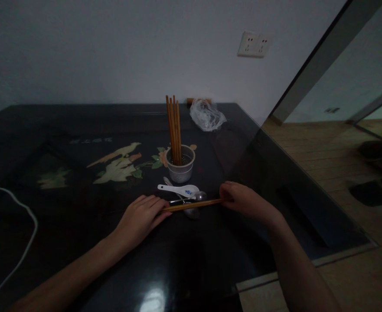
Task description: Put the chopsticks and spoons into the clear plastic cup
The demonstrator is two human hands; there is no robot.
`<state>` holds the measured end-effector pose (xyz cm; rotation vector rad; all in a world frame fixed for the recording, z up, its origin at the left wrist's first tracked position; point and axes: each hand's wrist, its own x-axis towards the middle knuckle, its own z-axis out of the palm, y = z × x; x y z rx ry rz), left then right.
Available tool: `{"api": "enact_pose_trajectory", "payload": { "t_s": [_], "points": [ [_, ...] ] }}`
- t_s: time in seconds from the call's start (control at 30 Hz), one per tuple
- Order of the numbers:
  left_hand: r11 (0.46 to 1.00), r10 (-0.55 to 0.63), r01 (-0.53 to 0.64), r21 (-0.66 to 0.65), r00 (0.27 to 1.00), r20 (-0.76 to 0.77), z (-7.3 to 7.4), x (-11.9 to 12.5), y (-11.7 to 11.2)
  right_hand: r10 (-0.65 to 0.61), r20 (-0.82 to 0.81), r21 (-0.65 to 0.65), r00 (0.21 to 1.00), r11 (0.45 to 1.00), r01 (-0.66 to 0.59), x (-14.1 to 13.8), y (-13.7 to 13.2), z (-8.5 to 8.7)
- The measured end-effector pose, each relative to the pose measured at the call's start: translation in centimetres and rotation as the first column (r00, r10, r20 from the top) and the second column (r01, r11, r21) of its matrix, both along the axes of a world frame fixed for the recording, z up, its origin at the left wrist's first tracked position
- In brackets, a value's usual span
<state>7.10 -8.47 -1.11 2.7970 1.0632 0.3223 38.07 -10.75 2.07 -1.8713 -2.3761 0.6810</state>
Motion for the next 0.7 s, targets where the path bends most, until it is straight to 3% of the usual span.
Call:
{"api": "enact_pose_trajectory", "payload": {
  "t_s": [0.13, 0.27, 0.33, 0.4, 0.53, 0.6, 0.7],
  "points": [
    [0.998, 0.020, -0.019, -0.066, 1.000, 0.017, 0.0, -0.1, -0.2, -0.052, -0.115, -0.081, 0.992, 0.996, 0.043, 0.6, 0.0, 0.4],
    [0.988, 0.069, -0.058, -0.141, 0.995, 0.074, 0.0, -0.2, -0.2, -0.106, -0.435, -0.129, 0.894, 0.990, 0.054, 1.3, 0.0, 1.4],
    [0.976, 0.109, -0.085, -0.203, 0.988, 0.111, 0.1, -0.2, -0.2, -0.181, -0.632, -0.163, 0.753, 0.982, 0.098, 1.4, 0.0, 1.9],
    [0.958, 0.147, -0.103, -0.266, 0.978, 0.150, 0.3, -0.1, -0.2, -0.261, -0.788, -0.205, 0.557, 0.965, 0.163, 1.1, 0.0, 2.2],
    [0.925, 0.203, -0.116, -0.361, 0.955, 0.215, 0.5, 0.0, -0.4, -0.325, -0.930, -0.284, 0.170, 0.932, 0.224, -0.7, 0.3, 1.4],
    [0.911, 0.227, -0.127, -0.393, 0.949, 0.220, 0.6, 0.2, -0.6, -0.360, -0.931, -0.342, 0.049, 0.913, 0.223, -2.0, 0.4, 0.5],
    [0.895, 0.246, -0.138, -0.424, 0.946, 0.212, 0.5, 0.4, -0.9, -0.427, -0.904, -0.421, -0.017, 0.882, 0.214, -3.9, 0.4, -0.6]
  ]
}}
